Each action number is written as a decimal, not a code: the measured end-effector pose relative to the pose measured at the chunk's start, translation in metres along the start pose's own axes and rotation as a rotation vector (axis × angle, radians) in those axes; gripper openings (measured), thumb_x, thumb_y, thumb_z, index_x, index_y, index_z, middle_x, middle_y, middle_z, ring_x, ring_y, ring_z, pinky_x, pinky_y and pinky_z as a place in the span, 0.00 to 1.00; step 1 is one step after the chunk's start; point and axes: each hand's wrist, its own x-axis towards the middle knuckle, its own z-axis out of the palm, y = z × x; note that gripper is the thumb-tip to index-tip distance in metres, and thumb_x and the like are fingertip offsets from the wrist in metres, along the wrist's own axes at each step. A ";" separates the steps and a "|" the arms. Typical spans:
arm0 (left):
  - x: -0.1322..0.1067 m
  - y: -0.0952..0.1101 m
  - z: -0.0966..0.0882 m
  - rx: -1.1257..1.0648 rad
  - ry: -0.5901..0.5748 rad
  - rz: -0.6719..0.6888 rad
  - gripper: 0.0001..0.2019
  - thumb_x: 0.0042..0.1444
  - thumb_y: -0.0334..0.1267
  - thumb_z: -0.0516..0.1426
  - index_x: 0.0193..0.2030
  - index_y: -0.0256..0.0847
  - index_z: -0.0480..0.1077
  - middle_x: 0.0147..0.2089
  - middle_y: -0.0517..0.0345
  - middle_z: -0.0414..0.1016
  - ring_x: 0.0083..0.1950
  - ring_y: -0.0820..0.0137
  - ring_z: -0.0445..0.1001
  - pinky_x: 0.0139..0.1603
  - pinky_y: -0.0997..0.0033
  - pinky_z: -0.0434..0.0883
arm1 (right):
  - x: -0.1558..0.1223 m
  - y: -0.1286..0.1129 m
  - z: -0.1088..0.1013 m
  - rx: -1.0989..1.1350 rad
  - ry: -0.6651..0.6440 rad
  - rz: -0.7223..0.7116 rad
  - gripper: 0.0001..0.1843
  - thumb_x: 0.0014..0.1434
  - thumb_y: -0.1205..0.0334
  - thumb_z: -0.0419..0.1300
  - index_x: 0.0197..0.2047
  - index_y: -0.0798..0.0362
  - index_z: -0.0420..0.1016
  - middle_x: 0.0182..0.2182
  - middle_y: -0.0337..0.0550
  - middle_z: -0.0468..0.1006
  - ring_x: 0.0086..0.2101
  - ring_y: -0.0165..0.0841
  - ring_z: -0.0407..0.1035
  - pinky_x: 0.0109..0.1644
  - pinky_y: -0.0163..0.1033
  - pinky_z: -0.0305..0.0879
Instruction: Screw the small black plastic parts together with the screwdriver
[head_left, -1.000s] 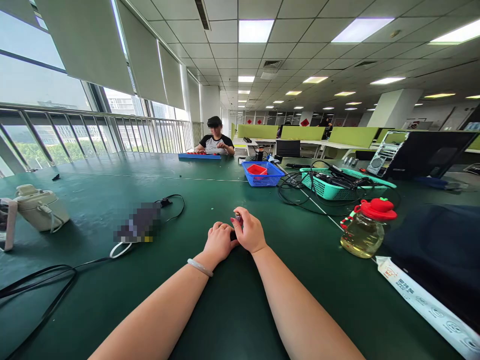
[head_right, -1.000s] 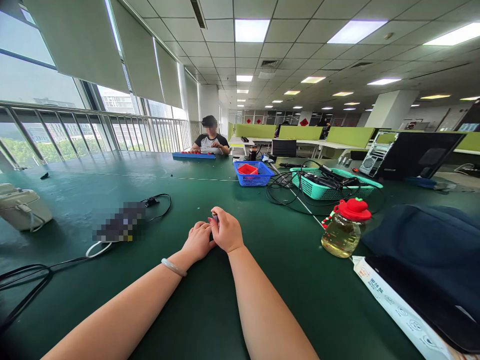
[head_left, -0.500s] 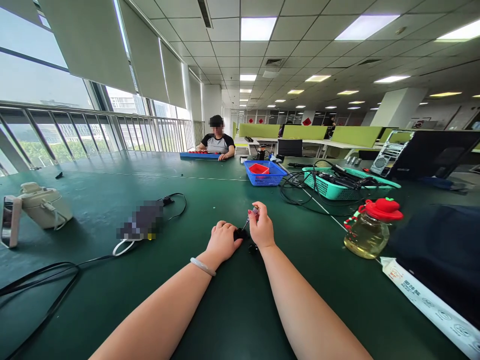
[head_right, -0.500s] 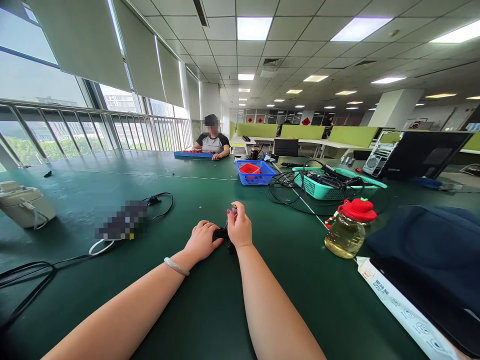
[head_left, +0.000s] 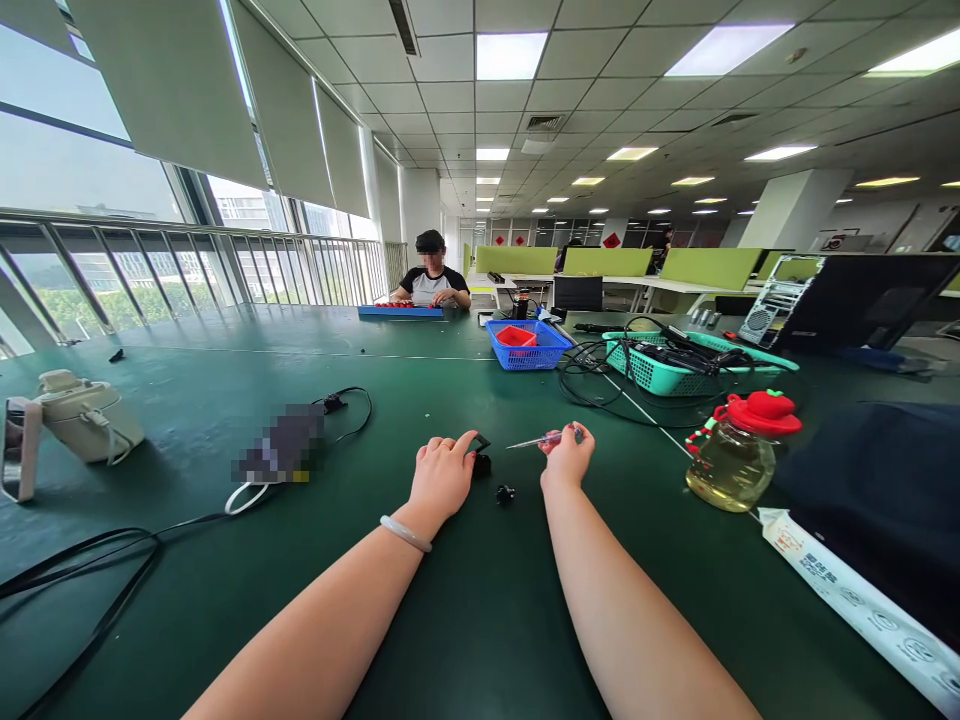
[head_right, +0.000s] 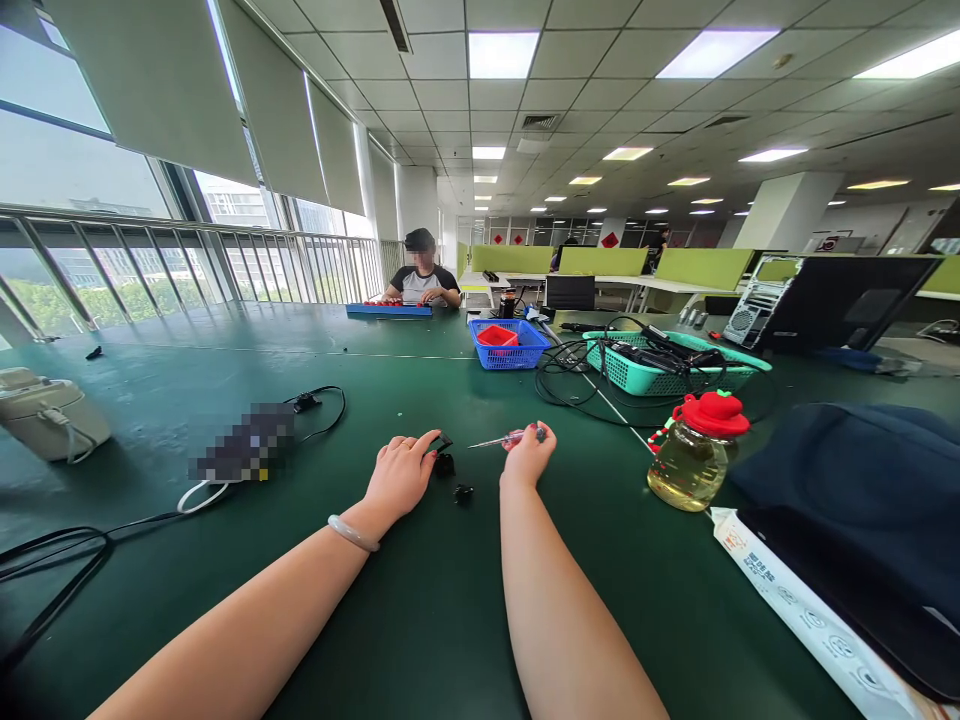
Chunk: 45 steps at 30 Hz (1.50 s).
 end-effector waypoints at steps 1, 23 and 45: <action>0.000 -0.001 0.001 0.039 -0.004 -0.032 0.23 0.67 0.42 0.42 0.67 0.51 0.60 0.52 0.49 0.75 0.58 0.57 0.64 0.59 0.55 0.60 | 0.004 0.001 -0.004 0.007 -0.013 0.023 0.19 0.57 0.40 0.51 0.45 0.44 0.58 0.20 0.27 0.65 0.16 0.27 0.61 0.23 0.35 0.63; 0.003 -0.005 0.003 -0.162 -0.208 0.252 0.22 0.68 0.49 0.42 0.61 0.49 0.67 0.61 0.57 0.72 0.64 0.62 0.65 0.67 0.57 0.60 | -0.012 -0.007 0.004 -0.084 -0.361 0.191 0.27 0.43 0.43 0.68 0.41 0.49 0.66 0.16 0.28 0.70 0.13 0.24 0.57 0.16 0.30 0.50; -0.067 -0.019 -0.030 -0.023 -0.263 0.212 0.10 0.61 0.46 0.56 0.45 0.46 0.70 0.55 0.53 0.68 0.59 0.59 0.65 0.59 0.53 0.64 | -0.008 -0.008 0.001 0.006 -0.254 0.268 0.22 0.47 0.48 0.69 0.39 0.48 0.67 0.16 0.29 0.70 0.15 0.25 0.59 0.17 0.29 0.53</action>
